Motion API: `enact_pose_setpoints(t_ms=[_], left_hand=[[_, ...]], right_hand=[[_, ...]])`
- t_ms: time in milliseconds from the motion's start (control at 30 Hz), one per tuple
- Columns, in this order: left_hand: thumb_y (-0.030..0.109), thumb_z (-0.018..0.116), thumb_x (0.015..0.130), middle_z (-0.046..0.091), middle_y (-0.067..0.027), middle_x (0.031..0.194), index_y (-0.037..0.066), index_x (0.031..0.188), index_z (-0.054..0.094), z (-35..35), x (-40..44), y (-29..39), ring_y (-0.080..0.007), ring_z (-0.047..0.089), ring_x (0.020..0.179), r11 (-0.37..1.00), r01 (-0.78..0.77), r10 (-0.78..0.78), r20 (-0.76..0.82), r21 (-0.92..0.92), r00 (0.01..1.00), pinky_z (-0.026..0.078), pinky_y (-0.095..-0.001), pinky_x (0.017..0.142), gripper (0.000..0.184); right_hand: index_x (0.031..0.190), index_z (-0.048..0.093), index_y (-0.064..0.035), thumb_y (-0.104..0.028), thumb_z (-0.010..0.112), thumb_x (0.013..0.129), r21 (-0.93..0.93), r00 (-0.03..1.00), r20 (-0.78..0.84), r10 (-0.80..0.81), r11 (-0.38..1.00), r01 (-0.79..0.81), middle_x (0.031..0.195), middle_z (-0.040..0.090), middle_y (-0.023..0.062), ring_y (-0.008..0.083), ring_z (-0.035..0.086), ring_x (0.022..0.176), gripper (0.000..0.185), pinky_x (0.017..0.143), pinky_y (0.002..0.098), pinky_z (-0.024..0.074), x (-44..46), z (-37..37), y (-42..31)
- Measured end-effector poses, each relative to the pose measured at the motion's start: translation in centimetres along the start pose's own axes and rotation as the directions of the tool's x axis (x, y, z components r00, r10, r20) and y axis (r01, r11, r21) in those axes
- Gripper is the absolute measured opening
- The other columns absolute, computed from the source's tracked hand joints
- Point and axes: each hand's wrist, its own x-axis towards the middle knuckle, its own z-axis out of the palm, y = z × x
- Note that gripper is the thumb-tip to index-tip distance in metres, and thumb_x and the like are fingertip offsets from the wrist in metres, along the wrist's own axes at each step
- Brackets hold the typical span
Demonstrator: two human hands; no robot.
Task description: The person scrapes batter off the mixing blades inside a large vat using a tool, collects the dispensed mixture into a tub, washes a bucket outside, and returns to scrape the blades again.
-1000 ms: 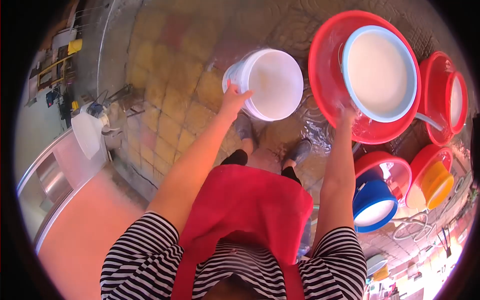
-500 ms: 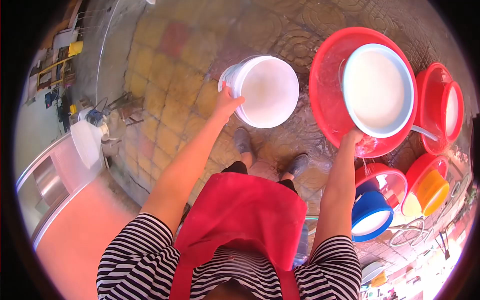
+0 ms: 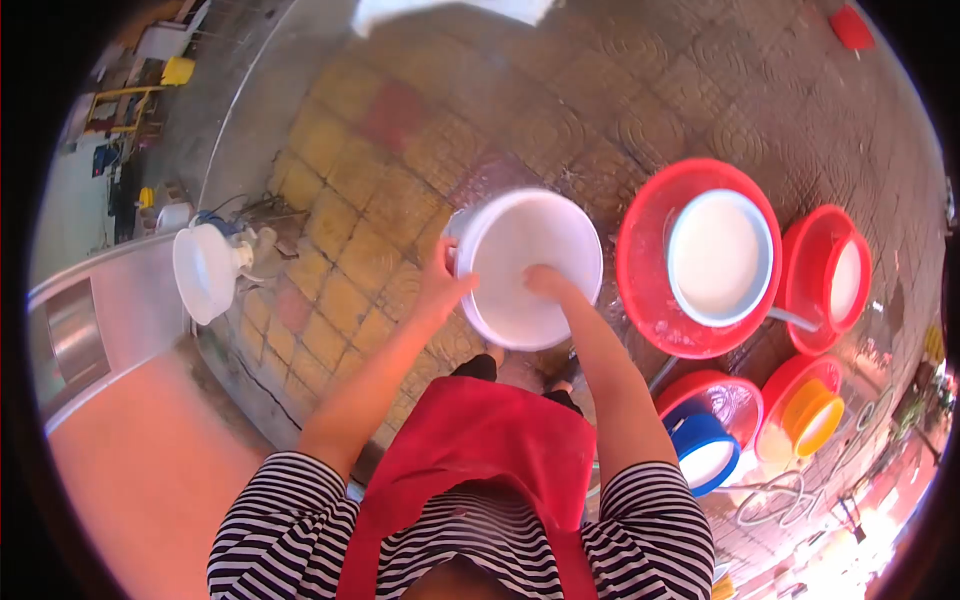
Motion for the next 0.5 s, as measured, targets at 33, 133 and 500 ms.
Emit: enact_pose_setpoints(t_ms=[33,133,500], left_hand=[[0.003,0.067,0.067,0.054,-0.0087,0.107,0.003,0.122,0.048,-1.0,-1.7,1.1,-0.0147,0.053,0.093,0.995,0.016,-0.007,0.095,-0.095,0.995,0.045,-0.0294,0.080,0.058],[0.001,0.066,0.066,0.046,-0.0114,0.131,0.007,0.140,0.039,-2.8,-3.8,3.4,-0.0158,0.050,0.113,0.975,-0.003,0.050,0.209,-0.222,0.977,0.042,-0.0303,0.094,0.079],[-0.001,0.066,0.065,0.045,-0.0053,0.134,0.009,0.139,0.044,-11.5,-4.8,10.6,-0.0093,0.050,0.108,0.965,-0.107,0.177,0.294,-0.240,0.939,0.043,-0.0246,0.088,0.078]], right_hand=[[0.118,0.062,-0.0089,-0.028,0.057,0.089,-0.190,0.997,-0.055,-0.062,0.980,0.050,0.109,0.065,0.0070,0.0219,0.061,0.102,0.035,0.094,0.0365,0.0462,3.5,0.0,3.7],[0.121,0.059,-0.0096,-0.030,0.051,0.091,-0.200,0.980,-0.118,-0.161,0.970,0.135,0.115,0.061,0.0100,0.0245,0.057,0.109,0.037,0.098,0.0377,0.0416,0.4,-0.7,-10.2],[0.130,0.051,-0.0094,-0.034,0.038,0.095,-0.418,0.922,-0.079,-0.378,0.852,0.314,0.134,0.049,0.0181,0.0316,0.042,0.127,0.045,0.110,0.0406,0.0278,1.0,-1.9,-23.9]])
